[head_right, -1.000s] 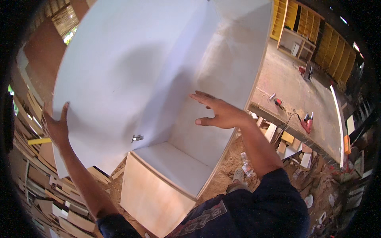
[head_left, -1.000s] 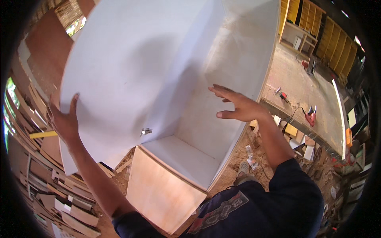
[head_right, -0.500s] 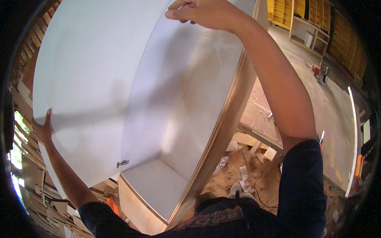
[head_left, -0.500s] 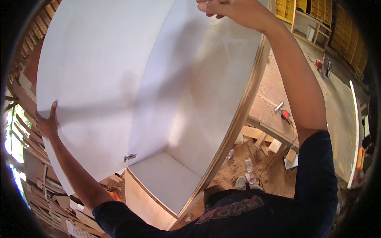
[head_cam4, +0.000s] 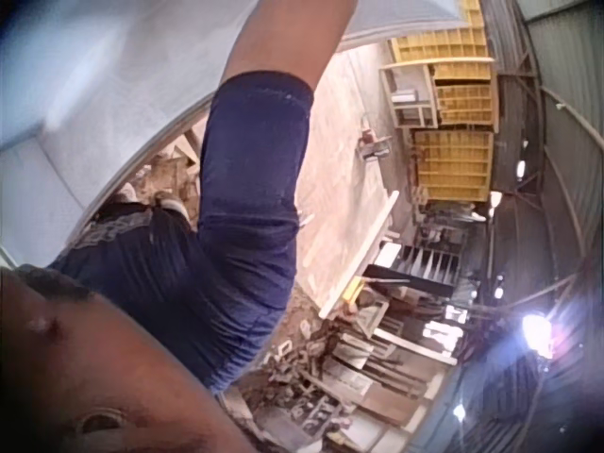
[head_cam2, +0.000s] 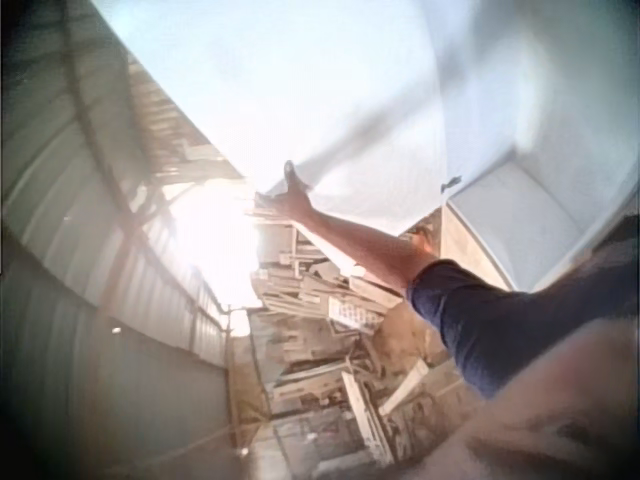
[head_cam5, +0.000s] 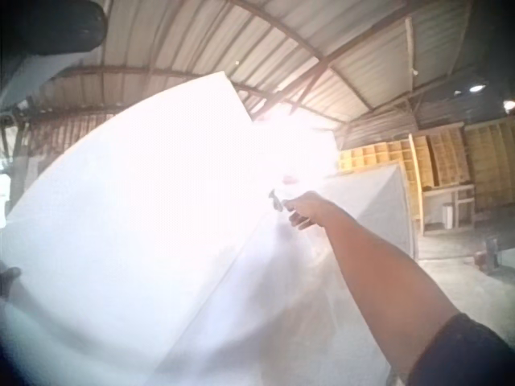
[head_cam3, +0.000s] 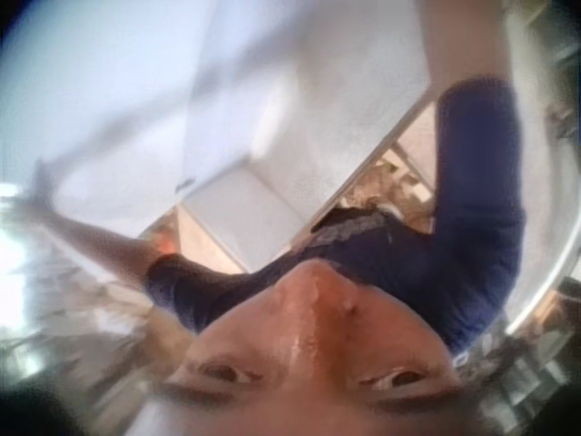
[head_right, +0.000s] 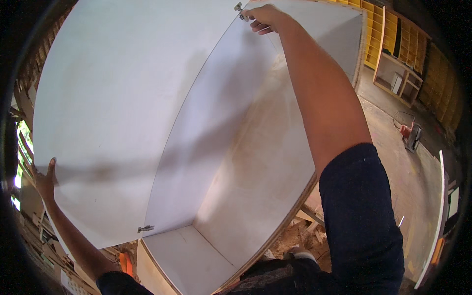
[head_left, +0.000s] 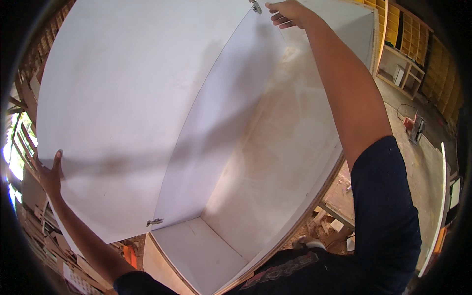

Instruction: The person attaches a metal hinge to a white panel using a drill and then mounts the panel as a door onto a wooden cabinet frame by securing the hinge screws.

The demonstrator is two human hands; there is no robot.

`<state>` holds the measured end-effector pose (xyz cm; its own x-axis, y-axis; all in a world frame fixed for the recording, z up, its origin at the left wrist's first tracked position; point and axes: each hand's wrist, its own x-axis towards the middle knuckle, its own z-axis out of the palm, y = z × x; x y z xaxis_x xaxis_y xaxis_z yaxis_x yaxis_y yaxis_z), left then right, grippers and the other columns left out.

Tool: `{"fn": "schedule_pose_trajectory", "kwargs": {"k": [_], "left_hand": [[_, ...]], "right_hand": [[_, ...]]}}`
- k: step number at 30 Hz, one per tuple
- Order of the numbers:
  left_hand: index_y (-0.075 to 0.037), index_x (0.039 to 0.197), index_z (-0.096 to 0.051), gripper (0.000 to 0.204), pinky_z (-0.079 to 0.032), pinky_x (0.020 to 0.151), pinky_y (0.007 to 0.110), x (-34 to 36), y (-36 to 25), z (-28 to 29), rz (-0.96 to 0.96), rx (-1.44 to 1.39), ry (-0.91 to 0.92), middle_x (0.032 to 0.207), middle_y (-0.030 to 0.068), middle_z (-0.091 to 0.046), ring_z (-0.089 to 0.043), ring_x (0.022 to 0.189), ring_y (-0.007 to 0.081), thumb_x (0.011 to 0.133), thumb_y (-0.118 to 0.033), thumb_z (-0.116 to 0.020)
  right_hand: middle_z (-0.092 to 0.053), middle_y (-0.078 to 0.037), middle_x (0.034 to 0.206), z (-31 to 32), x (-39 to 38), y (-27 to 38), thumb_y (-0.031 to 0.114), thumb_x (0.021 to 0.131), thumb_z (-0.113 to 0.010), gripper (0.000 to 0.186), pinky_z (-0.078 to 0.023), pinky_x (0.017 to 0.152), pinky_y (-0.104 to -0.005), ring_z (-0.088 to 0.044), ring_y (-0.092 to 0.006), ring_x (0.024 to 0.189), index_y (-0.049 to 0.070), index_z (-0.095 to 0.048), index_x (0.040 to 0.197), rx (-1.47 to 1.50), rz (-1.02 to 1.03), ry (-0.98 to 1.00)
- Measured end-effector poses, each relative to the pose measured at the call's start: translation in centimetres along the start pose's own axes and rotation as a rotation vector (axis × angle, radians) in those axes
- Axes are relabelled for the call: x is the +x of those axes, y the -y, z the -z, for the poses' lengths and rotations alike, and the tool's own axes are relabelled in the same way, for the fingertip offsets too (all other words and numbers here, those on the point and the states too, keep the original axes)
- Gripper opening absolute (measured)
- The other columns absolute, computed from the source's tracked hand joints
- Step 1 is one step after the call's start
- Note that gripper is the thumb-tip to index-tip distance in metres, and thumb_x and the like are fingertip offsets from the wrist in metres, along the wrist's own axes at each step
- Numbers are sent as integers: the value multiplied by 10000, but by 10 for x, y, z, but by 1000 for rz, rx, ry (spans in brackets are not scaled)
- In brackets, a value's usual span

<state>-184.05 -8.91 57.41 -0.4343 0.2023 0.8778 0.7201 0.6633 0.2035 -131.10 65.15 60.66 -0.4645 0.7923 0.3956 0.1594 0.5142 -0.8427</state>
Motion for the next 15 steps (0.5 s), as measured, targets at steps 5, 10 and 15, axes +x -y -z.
{"fn": "schedule_pose_trajectory", "kwargs": {"k": [5,10,15], "left_hand": [[27,1611,-451,1017,-422,1217,482,53,-25,6,-181,237,-48,1546,271,-575,-551,1450,353,899,-571,-862],[28,1627,-437,1094,-418,1223,468,144,-128,-18,-229,289,-21,1536,271,-598,-576,1442,380,893,-702,-791],[-17,1664,-390,1146,-353,1270,465,150,-156,-50,-83,287,64,1594,239,-564,-538,1482,387,890,-802,-705]], "right_hand": [[-771,-232,1121,-9,88,-30,492,1019,-675,603,-674,739,-440,-786,-311,893,-27,-680,1325,23,-118,-26],[-741,-232,1122,-17,182,-103,522,1022,-674,625,-671,755,-477,-754,-324,905,-7,-668,1355,77,-94,-10],[-626,-234,1315,-8,276,-144,505,1036,-664,597,-649,800,-577,-695,-407,1055,74,-625,1447,295,-209,-82]]}}
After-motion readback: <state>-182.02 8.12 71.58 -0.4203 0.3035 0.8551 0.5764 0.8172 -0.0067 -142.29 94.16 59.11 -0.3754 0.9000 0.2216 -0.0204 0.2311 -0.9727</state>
